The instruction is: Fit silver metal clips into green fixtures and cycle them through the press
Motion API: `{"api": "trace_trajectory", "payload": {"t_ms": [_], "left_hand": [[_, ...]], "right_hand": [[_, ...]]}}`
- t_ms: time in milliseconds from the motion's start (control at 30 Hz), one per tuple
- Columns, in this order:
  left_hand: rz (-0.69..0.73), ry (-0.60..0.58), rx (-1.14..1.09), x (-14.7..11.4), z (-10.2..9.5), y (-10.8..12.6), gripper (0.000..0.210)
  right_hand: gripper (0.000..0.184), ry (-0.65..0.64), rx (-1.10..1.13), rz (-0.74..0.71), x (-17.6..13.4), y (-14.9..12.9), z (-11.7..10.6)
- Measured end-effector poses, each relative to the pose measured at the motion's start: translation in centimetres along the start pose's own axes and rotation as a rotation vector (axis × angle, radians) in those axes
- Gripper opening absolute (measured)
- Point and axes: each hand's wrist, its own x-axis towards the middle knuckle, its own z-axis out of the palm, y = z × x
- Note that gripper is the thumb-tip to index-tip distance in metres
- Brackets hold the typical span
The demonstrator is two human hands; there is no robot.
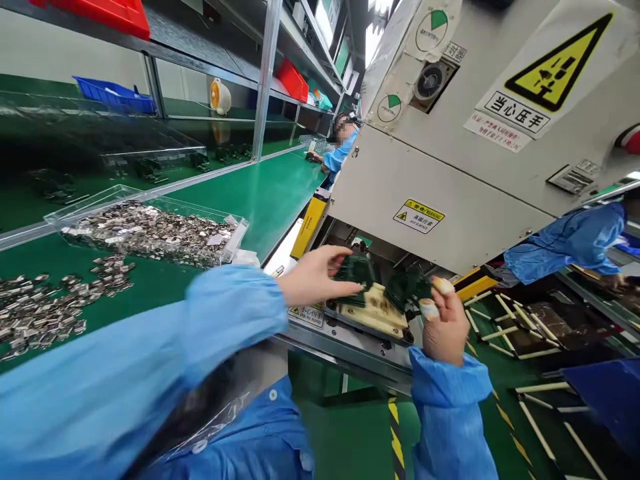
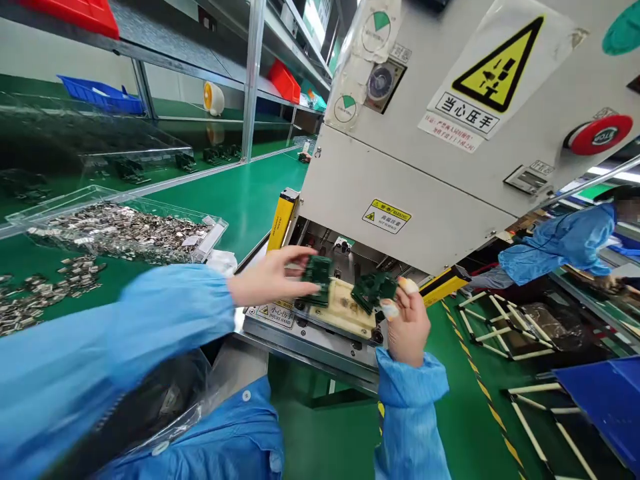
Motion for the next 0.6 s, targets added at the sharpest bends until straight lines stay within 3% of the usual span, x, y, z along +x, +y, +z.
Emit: {"api": "trace_trajectory", "payload": {"t_ms": [100,167,233,333,400,467,533,600], "left_hand": [[-0.115,-0.055,0.029,-4.6,-5.6,0.3,0.050],[-0.241,-0.096,0.083,-7.6,-8.1,-0.1,0.048],[-0.331,-0.116,0.125,-10.2,-9.3,-1.0,0.048],[-0.387,-0.156,0.118,-12.3,-9.1,-2.9,0.051],[-0.408,-0.199,0.101,-12.5,-8.4,-4.0,0.054],[-0.421,-0.246,0.115,-12.1,-7.7,-4.7,0.059],[-0.421,-0.279,0.144,-11.5,-7.3,-5.2,0.063],[-0.410,-0.287,0.151,-10.8,-7.1,-5.6,0.064]], "right_hand": [[0.062,-0.304,-0.043,0.028,0.8,0.2,1.1],[0.059,-0.406,-0.047,0.016,1.0,0.4,1.8],[0.059,-0.413,-0.025,0.008,0.7,0.5,2.4],[0.061,-0.377,-0.055,-0.020,-0.4,0.3,2.7],[0.063,-0.281,-0.189,-0.044,-1.7,0.4,1.8],[0.063,-0.075,-0.330,-0.021,-3.5,0.9,0.0],[0.062,0.172,-0.409,0.062,-5.6,2.2,-2.3],[0.060,0.322,-0.451,0.171,-7.8,4.0,-4.7]]}}
